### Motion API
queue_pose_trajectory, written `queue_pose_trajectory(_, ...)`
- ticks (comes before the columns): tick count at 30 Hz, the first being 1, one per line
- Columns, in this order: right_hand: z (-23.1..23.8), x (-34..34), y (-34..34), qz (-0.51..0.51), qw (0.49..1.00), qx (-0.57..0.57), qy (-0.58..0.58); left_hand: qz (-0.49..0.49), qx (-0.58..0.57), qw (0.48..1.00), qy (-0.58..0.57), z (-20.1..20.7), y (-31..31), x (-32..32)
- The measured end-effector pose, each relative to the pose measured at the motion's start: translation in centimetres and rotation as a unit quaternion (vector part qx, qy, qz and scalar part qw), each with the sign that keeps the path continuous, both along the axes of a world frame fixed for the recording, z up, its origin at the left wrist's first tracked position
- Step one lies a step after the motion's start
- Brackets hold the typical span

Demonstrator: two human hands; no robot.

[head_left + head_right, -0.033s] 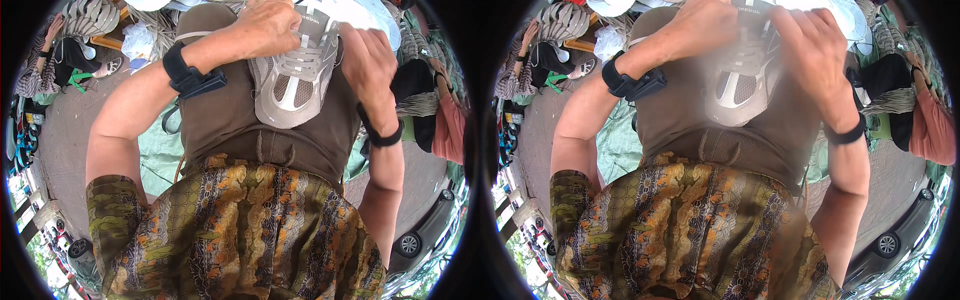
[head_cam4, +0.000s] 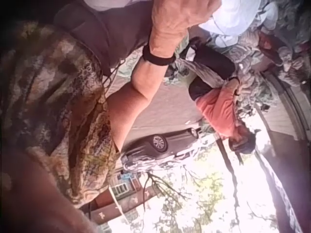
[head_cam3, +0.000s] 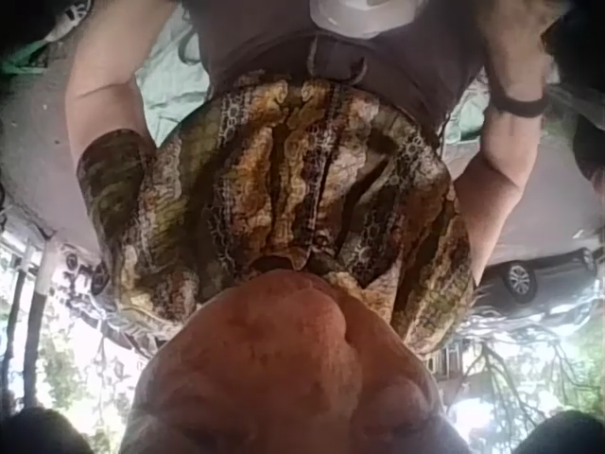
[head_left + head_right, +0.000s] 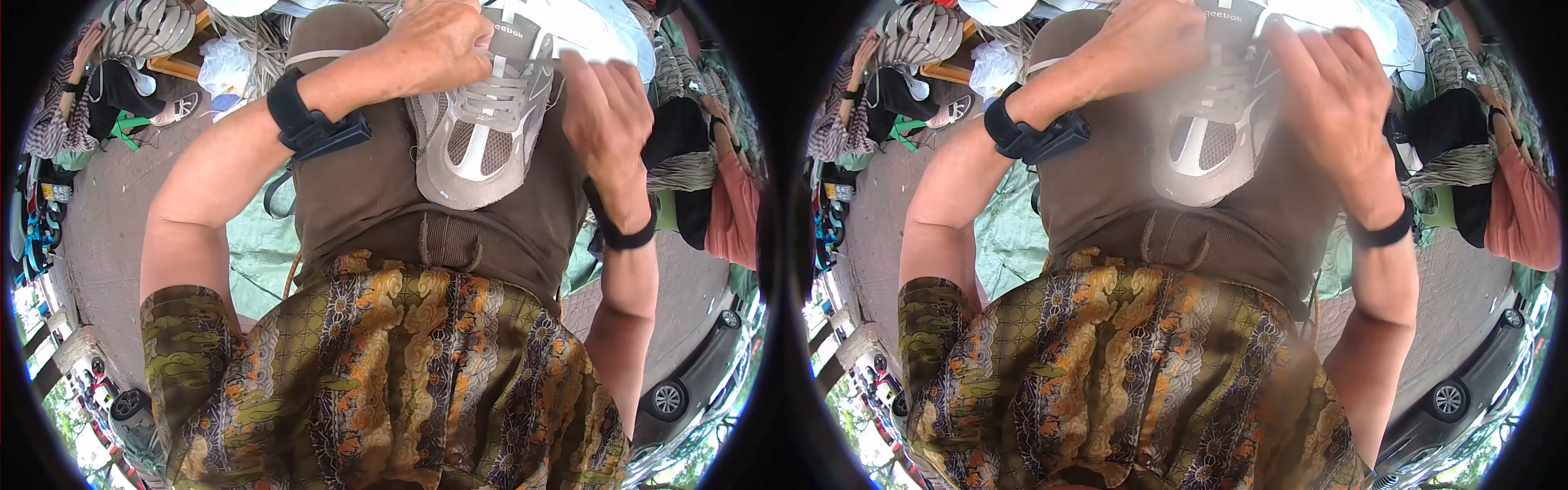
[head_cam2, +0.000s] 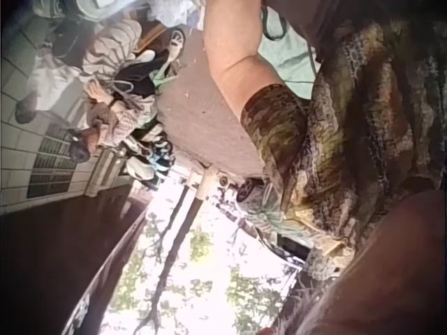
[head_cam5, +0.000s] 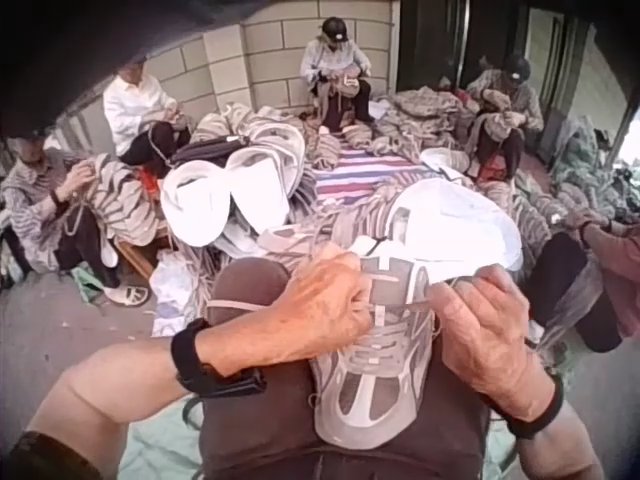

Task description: Lacing a new pair of athletic shoes as part of a manufacturing process.

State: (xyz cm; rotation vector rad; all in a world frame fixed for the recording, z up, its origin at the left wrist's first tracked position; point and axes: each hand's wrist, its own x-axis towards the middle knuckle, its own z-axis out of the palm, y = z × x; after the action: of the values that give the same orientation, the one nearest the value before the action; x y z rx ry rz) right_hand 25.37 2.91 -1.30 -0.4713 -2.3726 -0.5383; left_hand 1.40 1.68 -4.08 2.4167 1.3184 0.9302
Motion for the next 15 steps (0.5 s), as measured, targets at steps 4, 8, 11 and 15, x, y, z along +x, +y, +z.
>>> queue_pose_trajectory(4,-4.0,3.5,-1.7,-0.061,0.998,-0.02,-0.008,-0.003,0.0,1.0,-0.022,-0.8,0.8,0.1)
queue_pose_trajectory(8,-4.6,4.3,0.5,-0.119,0.99,-0.052,-0.048,-0.008,-0.073,0.997,0.0,0.0,1.2,0.0)
queue_pose_trajectory(11,-2.1,2.7,3.6,-0.126,0.992,0.003,-0.006,-0.025,0.031,0.997,0.069,1.0,-0.1,0.0)
queue_pose_trajectory(15,0.5,-1.8,3.0,-0.075,0.995,0.045,0.046,-0.048,-0.131,0.99,-0.029,1.0,0.9,-1.0)
